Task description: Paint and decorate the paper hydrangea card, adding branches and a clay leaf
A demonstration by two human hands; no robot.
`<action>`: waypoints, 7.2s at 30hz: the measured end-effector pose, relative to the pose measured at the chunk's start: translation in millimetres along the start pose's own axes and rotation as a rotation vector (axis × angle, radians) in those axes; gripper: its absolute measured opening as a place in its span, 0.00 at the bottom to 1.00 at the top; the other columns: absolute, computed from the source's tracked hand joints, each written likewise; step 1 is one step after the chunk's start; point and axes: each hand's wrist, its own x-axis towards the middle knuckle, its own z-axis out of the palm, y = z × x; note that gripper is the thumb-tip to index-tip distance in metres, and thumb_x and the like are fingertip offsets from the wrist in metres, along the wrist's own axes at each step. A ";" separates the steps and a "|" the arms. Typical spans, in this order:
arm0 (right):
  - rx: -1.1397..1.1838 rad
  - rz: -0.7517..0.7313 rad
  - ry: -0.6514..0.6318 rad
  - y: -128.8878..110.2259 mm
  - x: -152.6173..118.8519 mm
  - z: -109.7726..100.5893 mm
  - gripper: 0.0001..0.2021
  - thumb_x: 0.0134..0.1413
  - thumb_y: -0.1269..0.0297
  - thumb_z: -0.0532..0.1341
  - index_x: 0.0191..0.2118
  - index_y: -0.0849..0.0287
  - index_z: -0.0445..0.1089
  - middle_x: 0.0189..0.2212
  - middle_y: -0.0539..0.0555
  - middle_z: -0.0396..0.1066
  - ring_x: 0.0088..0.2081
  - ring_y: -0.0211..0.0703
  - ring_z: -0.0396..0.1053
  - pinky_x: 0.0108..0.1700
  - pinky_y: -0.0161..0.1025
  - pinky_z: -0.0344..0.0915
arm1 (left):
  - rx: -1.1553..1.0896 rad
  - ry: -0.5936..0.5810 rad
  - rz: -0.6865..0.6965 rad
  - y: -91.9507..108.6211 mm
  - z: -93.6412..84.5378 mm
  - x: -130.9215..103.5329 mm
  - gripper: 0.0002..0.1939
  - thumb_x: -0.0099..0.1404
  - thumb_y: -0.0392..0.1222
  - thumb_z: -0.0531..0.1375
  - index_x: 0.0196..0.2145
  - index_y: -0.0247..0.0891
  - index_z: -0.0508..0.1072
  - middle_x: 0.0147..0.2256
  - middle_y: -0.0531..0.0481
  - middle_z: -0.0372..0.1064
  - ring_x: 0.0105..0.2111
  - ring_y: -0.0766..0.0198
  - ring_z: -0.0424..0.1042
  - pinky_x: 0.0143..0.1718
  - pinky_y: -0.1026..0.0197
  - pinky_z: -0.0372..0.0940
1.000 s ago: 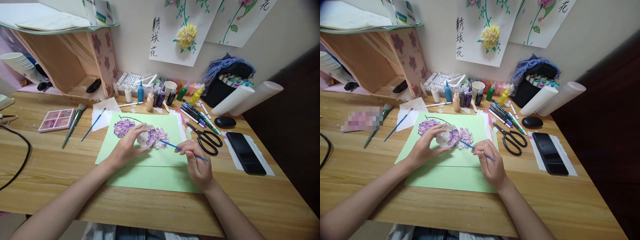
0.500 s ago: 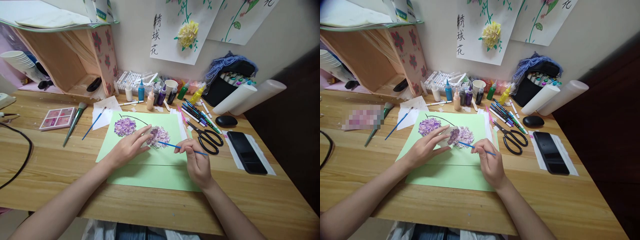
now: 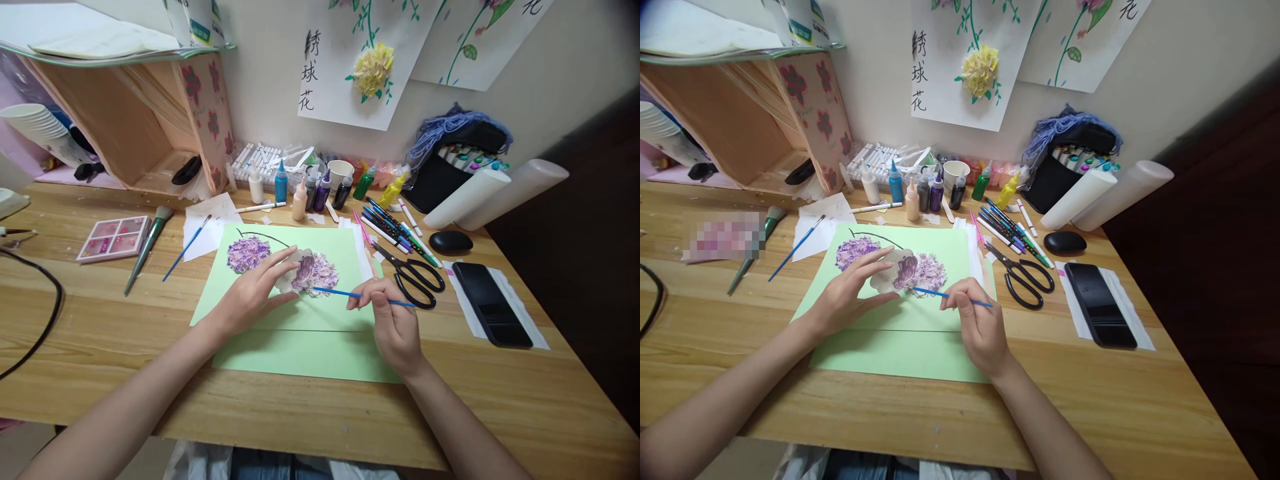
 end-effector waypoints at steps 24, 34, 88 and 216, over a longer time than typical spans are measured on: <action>0.153 0.114 0.057 0.9 3.9 2.6 0.15 0.65 0.60 0.48 0.29 0.57 0.61 0.23 0.49 0.64 0.27 0.38 0.65 0.31 0.37 0.62 | -0.095 0.000 -0.099 -1.1 0.4 -1.6 0.33 0.58 0.40 0.64 0.58 0.41 0.55 0.57 0.36 0.60 0.58 0.53 0.61 0.54 0.50 0.64; -0.007 -0.102 0.164 5.7 1.2 -6.4 0.20 0.64 0.56 0.48 0.24 0.57 0.64 0.19 0.50 0.63 0.22 0.39 0.60 0.25 0.38 0.56 | 0.027 0.197 -0.241 -5.6 -7.6 4.7 0.34 0.56 0.41 0.67 0.57 0.42 0.57 0.54 0.39 0.64 0.53 0.52 0.66 0.42 0.55 0.70; 0.065 -0.025 0.089 6.7 -0.9 -1.2 0.16 0.66 0.63 0.46 0.30 0.56 0.66 0.26 0.50 0.68 0.31 0.39 0.66 0.35 0.38 0.61 | -0.221 0.022 -0.362 7.4 4.2 -1.7 0.38 0.53 0.45 0.68 0.58 0.44 0.55 0.52 0.44 0.63 0.40 0.63 0.68 0.42 0.61 0.68; -0.029 -0.314 0.112 8.8 -5.8 -3.9 0.12 0.65 0.63 0.47 0.35 0.57 0.66 0.24 0.52 0.69 0.27 0.41 0.67 0.28 0.39 0.62 | -0.053 0.136 -0.212 -0.4 -2.0 3.2 0.33 0.55 0.42 0.67 0.55 0.40 0.59 0.54 0.39 0.64 0.54 0.53 0.65 0.45 0.55 0.68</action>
